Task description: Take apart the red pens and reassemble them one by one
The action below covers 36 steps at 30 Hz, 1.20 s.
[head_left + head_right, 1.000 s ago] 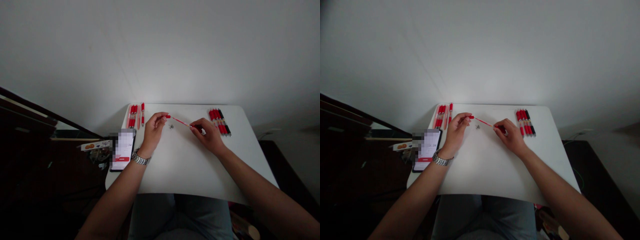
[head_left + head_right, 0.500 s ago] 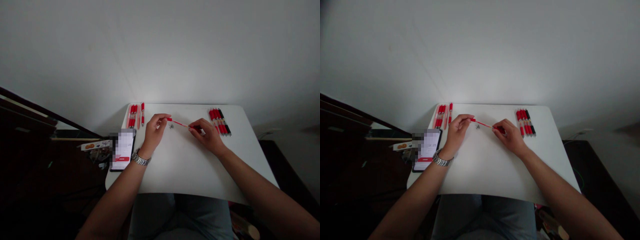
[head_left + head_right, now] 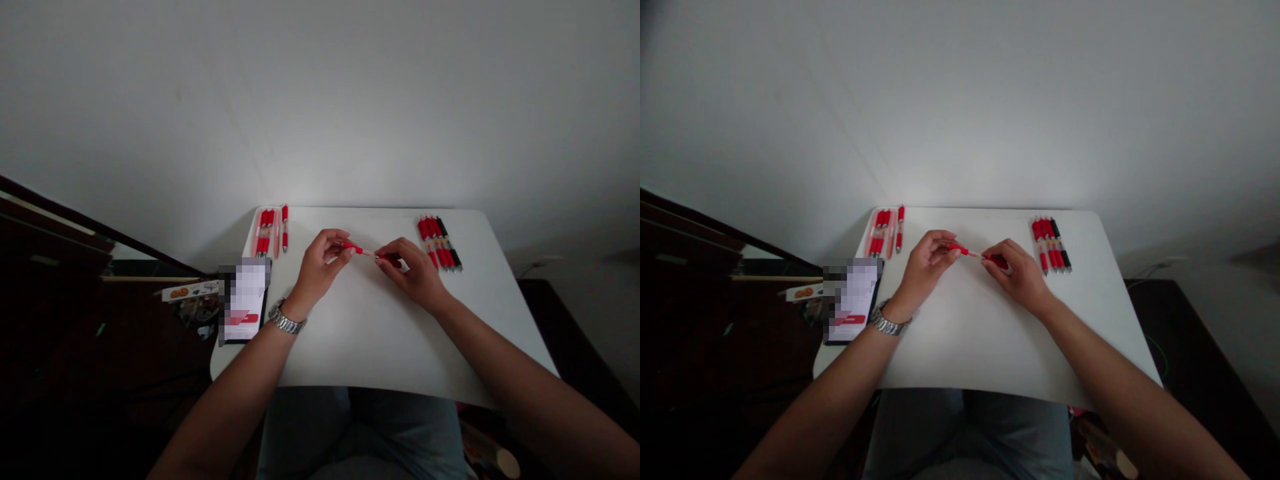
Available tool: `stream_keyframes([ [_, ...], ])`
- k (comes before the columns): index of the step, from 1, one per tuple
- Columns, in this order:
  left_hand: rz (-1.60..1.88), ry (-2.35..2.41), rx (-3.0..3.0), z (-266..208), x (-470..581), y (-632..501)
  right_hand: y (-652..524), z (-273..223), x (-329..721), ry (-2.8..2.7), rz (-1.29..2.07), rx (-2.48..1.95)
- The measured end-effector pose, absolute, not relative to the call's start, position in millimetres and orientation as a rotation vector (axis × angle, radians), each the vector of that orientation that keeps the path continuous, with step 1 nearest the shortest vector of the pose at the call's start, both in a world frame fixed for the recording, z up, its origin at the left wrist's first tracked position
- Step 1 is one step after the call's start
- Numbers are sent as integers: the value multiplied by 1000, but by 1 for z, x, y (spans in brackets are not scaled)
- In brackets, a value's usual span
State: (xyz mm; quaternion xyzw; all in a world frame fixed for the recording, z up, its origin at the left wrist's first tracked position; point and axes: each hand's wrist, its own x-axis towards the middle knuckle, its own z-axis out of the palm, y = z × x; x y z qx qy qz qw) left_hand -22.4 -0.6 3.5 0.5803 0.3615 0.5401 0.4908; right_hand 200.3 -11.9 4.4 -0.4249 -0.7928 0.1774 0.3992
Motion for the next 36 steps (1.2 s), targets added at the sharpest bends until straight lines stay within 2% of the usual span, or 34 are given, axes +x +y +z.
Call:
stream_keyframes([
  [10,1304,887,1419,6,-24,-1,-11,2,201,-1996,467,-1076],
  [18,1484,1342,1616,2,-39,9,-9,1,205,-1923,458,-1109],
  [27,1125,1529,2153,-2,-40,6,-6,-4,207,-1860,467,-1177],
  [36,910,1540,2256,-5,-39,5,-4,-5,208,-1841,488,-1224],
])
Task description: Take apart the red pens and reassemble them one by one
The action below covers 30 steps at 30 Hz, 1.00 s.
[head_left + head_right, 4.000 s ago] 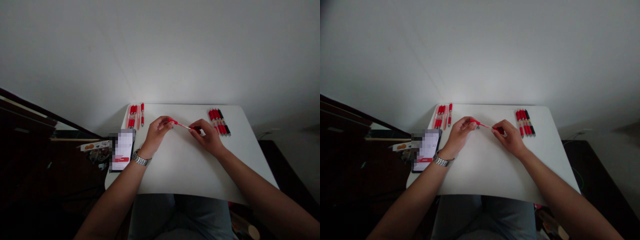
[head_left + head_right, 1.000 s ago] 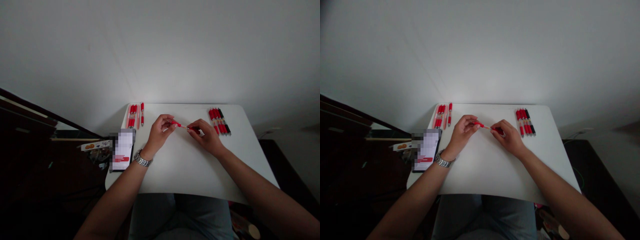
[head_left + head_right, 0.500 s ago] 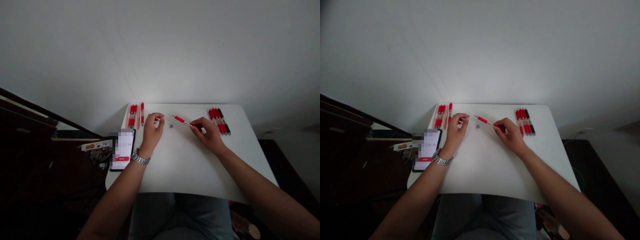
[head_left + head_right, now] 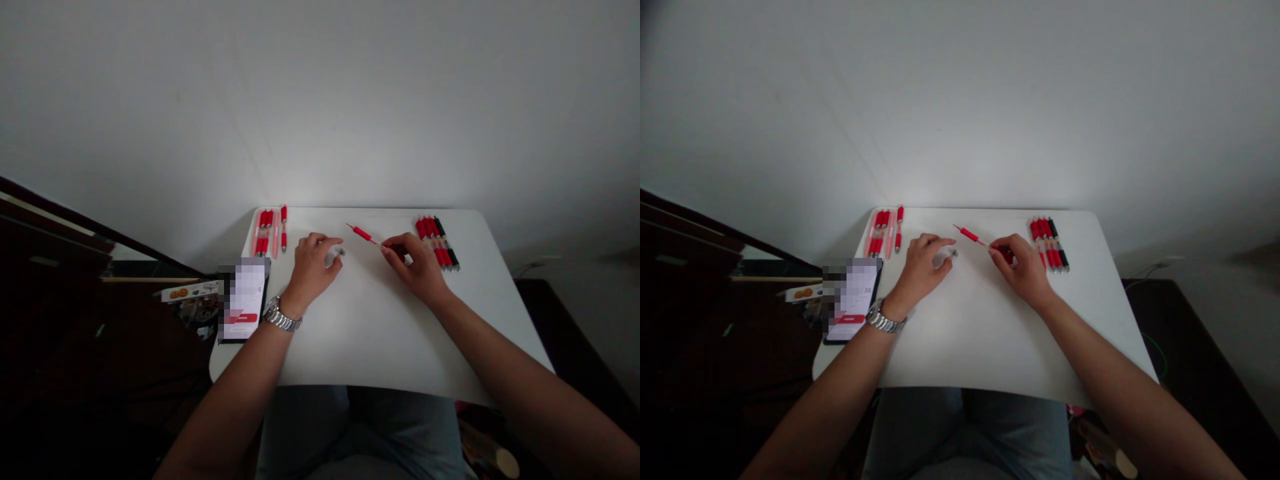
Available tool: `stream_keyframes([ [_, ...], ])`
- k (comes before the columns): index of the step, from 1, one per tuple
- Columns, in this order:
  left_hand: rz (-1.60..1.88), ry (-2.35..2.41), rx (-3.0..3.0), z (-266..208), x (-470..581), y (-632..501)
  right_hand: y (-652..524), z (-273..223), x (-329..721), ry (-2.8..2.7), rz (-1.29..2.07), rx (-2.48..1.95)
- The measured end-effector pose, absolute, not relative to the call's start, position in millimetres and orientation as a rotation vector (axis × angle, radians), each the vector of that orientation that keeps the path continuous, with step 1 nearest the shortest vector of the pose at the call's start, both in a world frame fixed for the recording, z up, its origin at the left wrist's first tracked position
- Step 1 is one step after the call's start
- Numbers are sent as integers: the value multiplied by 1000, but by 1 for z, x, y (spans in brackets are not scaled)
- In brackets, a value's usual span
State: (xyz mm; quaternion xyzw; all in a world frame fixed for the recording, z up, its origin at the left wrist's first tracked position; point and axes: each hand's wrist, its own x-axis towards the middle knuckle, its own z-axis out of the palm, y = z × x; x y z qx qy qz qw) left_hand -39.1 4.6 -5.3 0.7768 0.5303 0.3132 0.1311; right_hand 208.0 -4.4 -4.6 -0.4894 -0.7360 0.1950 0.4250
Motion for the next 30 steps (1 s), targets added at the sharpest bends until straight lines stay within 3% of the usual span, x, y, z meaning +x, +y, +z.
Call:
stream_keyframes([
  [19,908,1525,2256,-7,-40,6,-5,-3,207,-1826,487,-1233],
  [30,1334,1330,1727,-3,-39,10,-8,-1,206,-1850,565,-1199],
])
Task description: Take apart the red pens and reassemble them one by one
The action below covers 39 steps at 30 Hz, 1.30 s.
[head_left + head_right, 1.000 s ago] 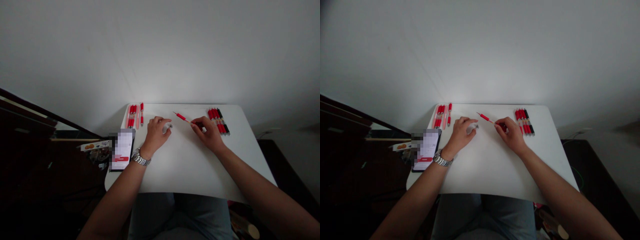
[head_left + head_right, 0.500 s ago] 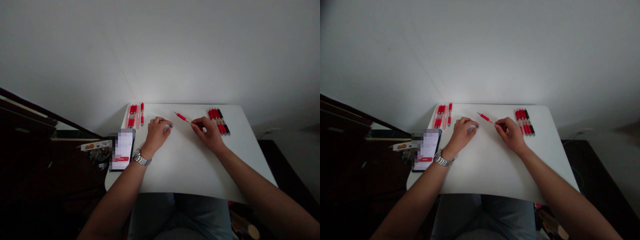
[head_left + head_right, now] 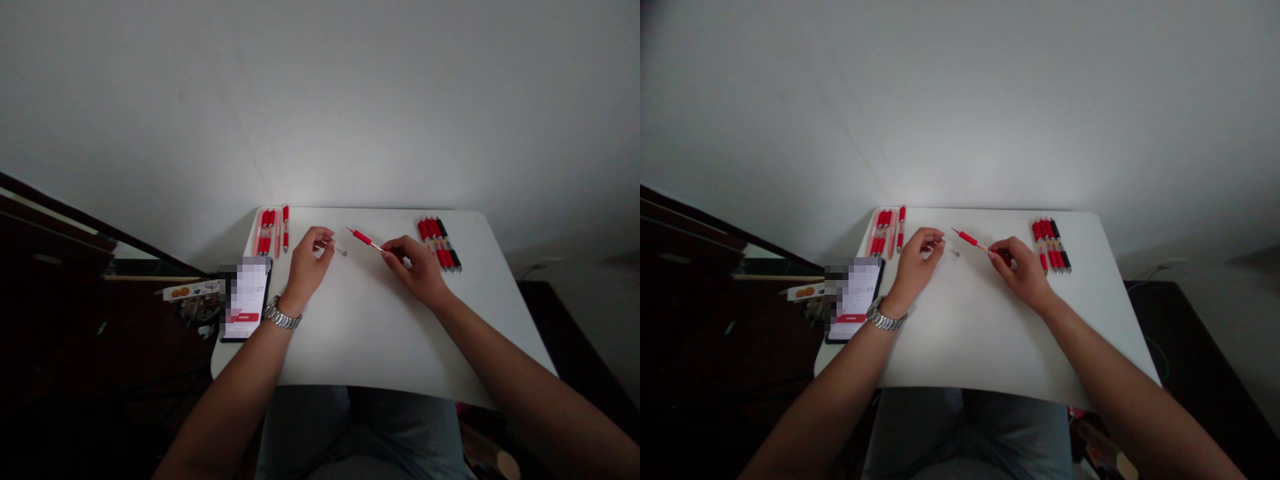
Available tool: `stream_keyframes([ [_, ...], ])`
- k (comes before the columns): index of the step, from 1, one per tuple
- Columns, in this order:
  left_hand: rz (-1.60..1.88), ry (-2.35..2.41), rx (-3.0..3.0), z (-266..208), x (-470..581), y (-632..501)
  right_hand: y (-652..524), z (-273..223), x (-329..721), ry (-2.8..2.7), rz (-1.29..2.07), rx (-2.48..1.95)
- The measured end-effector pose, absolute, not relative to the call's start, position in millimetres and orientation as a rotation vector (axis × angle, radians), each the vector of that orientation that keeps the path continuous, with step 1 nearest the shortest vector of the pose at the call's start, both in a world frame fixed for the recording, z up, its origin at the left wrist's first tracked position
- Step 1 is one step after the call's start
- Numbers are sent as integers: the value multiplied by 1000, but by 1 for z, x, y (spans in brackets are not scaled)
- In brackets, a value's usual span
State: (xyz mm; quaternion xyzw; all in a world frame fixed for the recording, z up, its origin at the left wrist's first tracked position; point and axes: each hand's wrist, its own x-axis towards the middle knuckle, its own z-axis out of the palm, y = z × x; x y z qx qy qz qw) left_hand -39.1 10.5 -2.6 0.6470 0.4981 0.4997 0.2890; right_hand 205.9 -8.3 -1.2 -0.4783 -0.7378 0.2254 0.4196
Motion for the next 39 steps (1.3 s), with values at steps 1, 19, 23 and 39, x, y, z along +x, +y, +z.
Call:
stream_keyframes([
  [1,1363,1305,1666,-3,-39,11,-9,-1,206,-1859,573,-1193],
  [19,1457,983,1134,-9,-33,13,-10,-2,205,-1985,569,-1167],
  [23,1453,963,1128,-8,-32,12,-10,-1,205,-1988,569,-1169],
  [39,1455,900,1138,-4,-30,9,-8,-4,205,-2009,551,-1169],
])
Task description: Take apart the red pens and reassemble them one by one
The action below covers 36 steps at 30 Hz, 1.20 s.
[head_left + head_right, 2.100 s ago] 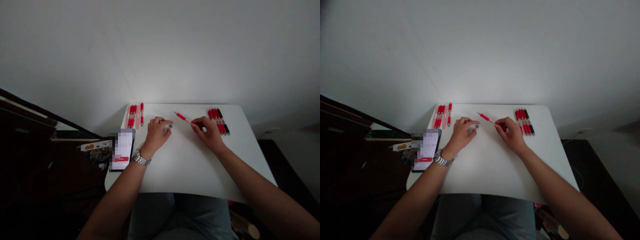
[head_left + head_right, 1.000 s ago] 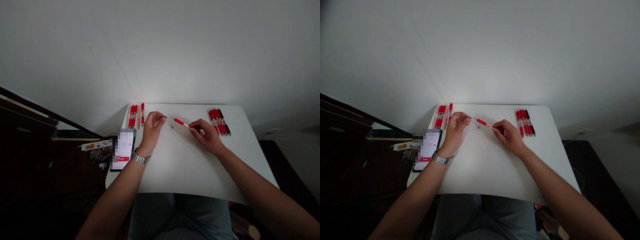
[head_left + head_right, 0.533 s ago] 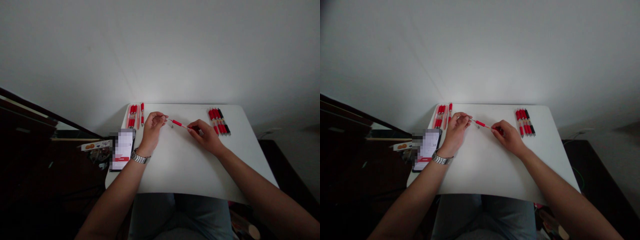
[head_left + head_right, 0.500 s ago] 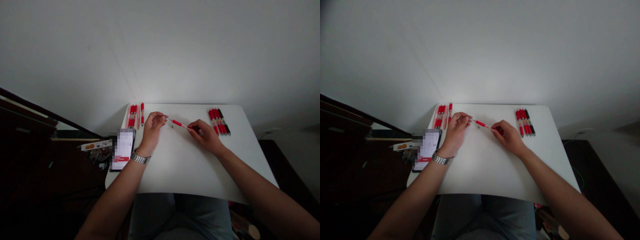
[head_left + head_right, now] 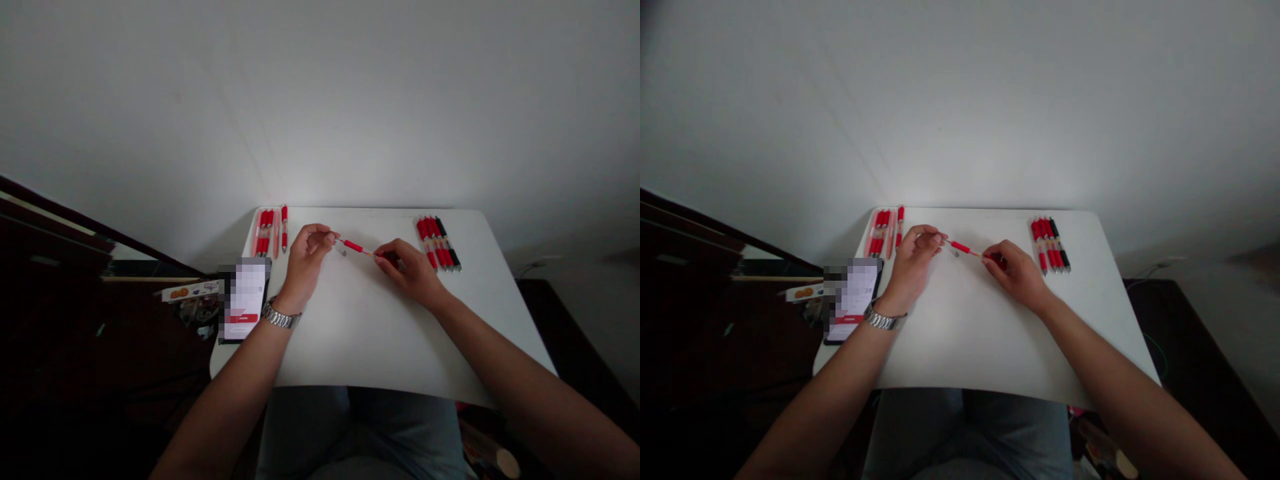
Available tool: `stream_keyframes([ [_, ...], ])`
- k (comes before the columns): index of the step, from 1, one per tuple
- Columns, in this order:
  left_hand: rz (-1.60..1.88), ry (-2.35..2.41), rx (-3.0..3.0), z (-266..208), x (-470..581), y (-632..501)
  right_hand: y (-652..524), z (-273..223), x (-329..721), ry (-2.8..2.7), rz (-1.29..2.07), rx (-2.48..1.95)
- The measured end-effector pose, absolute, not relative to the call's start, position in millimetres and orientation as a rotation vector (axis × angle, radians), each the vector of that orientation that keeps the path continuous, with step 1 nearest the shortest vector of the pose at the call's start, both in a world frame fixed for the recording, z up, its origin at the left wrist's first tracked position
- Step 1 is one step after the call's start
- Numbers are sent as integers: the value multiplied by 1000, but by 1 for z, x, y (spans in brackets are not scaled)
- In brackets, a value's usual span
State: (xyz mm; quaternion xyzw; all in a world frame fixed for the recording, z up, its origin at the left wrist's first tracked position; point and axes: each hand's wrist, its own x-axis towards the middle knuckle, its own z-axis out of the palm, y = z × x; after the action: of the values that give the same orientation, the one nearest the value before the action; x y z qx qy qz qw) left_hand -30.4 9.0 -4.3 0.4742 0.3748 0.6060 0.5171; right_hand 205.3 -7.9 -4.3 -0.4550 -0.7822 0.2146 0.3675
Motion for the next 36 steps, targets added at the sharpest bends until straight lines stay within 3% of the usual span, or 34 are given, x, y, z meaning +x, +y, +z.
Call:
stream_keyframes([
  [36,1315,873,1143,-3,-28,6,-10,0,204,-2004,517,-1109],
])
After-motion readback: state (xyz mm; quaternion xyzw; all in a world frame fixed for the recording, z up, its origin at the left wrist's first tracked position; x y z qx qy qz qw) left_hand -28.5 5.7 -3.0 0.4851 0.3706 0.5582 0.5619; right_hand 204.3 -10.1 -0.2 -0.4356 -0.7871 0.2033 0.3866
